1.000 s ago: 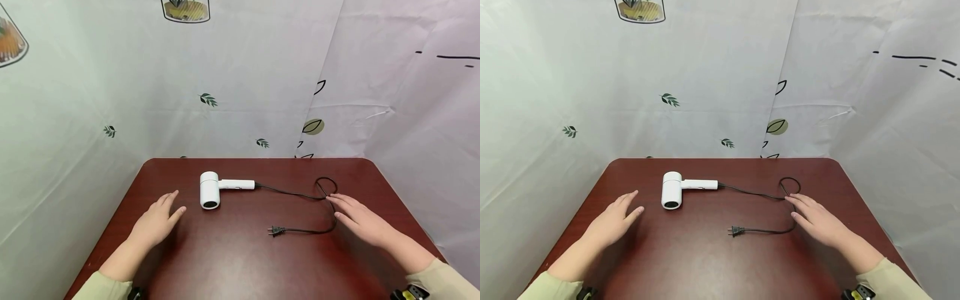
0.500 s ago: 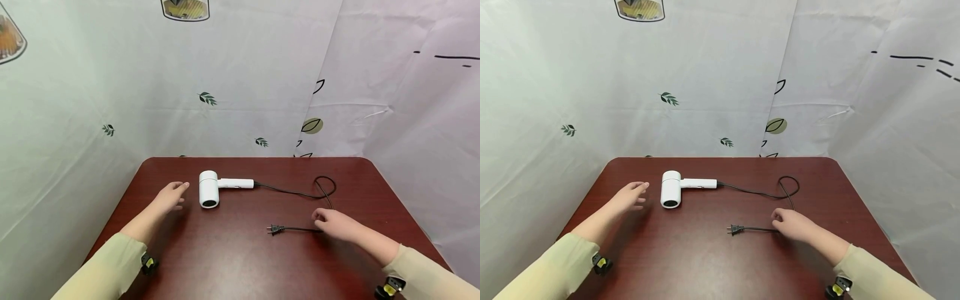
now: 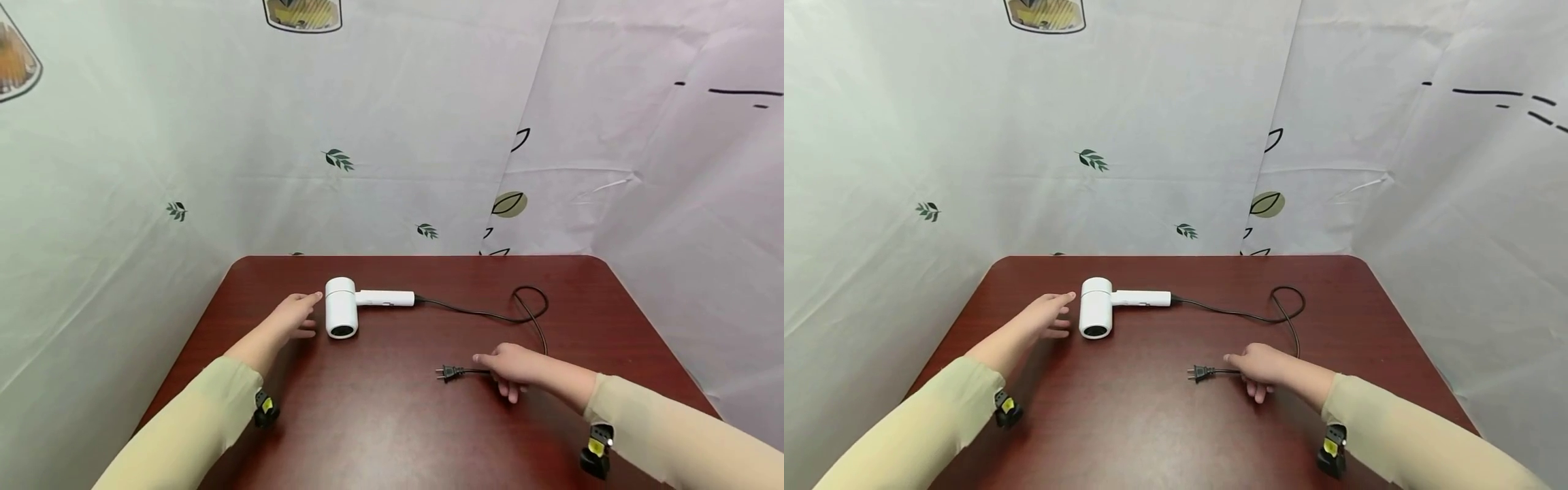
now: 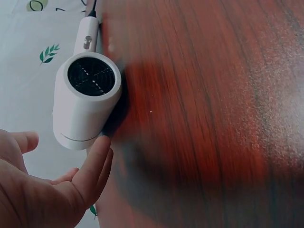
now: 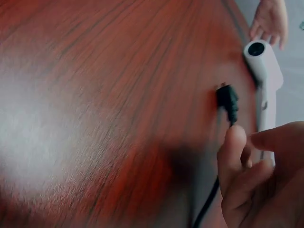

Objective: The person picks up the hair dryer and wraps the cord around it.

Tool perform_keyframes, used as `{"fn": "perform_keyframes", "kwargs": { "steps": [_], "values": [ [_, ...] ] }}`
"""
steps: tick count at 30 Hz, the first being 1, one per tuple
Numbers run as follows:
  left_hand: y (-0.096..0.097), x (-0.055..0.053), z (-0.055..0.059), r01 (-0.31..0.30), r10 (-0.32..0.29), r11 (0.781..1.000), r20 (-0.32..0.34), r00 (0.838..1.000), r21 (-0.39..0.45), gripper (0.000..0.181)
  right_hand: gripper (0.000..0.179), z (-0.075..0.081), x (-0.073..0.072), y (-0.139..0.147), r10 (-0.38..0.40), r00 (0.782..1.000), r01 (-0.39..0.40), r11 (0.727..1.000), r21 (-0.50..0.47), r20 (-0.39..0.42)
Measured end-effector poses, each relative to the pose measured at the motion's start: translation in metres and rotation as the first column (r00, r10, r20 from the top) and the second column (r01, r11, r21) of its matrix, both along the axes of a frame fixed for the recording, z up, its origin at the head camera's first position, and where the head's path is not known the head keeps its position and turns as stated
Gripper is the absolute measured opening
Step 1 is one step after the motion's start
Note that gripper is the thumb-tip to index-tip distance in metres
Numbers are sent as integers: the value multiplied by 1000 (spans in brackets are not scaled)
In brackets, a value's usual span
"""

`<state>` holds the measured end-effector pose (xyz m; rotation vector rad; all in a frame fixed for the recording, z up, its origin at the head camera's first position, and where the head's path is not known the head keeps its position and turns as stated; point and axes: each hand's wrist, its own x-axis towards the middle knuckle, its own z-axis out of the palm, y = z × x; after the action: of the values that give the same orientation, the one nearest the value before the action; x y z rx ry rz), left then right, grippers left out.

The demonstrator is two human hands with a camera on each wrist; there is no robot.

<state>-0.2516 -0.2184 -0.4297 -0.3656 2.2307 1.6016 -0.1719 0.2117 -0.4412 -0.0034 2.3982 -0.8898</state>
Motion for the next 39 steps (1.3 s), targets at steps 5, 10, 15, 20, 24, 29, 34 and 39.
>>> {"fn": "perform_keyframes", "kwargs": {
  "steps": [5, 10, 15, 20, 24, 29, 34, 39],
  "values": [
    [7, -5, -4, 17, -17, 1000, 25, 1000, -17, 74, 76, -9, -2, 0, -27, 990, 25, 1000, 11, 140],
    [15, -8, -9, 15, -14, 1000, 32, 999, -20, 75, 75, -11, 0, 1, -54, 957, 72, 996, -52, 285],
    [21, -9, -12, 5, -4, 1000, 24, 1000, -31, 82, 68, -8, 3, 5, -32, 916, 91, 987, -131, 400],
    [23, -11, -16, 0, 1, 999, 23, 1000, -38, 87, 70, -9, 6, 11, -5, 863, 108, 978, -176, 505],
    [22, -12, -17, -3, 4, 999, 21, 1000, -36, 87, 71, -14, 7, 15, -21, 843, 143, 972, -186, 538],
    [24, -13, -18, 7, -6, 999, 17, 1000, -45, 87, 70, -22, 8, 19, -87, 832, 226, 955, -191, 548],
    [26, -14, -19, 13, -12, 998, 17, 1000, -54, 87, 64, -27, 12, 19, -152, 853, 285, 937, -203, 499],
    [27, -16, -19, 10, -10, 998, 3, 1000, -64, 87, 57, -27, 15, 15, -197, 879, 309, 929, -203, 435]
  ]
}}
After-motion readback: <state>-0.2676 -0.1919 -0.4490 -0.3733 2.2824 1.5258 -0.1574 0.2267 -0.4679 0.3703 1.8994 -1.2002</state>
